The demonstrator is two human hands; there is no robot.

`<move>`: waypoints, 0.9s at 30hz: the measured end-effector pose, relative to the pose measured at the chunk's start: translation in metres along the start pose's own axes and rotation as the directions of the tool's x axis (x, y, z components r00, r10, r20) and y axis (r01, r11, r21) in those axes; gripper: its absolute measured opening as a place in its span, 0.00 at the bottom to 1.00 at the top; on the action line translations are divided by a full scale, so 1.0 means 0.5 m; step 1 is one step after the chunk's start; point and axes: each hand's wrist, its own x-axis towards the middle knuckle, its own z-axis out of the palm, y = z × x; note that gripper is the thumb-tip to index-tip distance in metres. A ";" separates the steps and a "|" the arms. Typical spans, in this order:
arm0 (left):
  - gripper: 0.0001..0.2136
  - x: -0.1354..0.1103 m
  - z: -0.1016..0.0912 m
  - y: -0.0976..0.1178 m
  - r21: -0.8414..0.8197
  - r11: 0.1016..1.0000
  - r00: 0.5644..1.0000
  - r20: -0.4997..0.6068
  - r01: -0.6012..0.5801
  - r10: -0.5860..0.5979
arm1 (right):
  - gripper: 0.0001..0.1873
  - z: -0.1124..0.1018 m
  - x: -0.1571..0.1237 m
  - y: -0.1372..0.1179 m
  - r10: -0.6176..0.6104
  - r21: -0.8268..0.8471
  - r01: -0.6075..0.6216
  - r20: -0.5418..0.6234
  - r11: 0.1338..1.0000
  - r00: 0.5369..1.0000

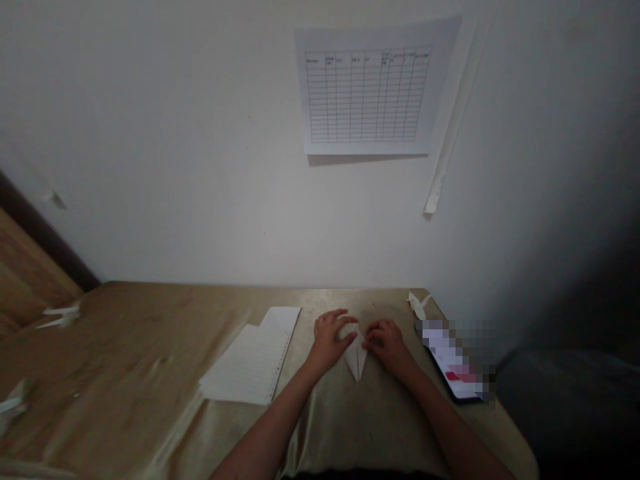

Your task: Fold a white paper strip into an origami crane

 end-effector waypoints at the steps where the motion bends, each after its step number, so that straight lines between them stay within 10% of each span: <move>1: 0.14 0.001 0.000 -0.001 -0.022 0.999 0.999 -0.011 -0.031 0.031 | 0.01 0.003 0.000 0.001 -0.012 0.004 0.012 0.006 1.000 1.000; 27: 0.04 0.009 0.007 -0.014 -0.150 0.989 0.993 -0.120 -0.002 -0.016 | 0.02 0.007 -0.004 -0.004 -0.044 0.026 0.043 0.028 0.999 0.999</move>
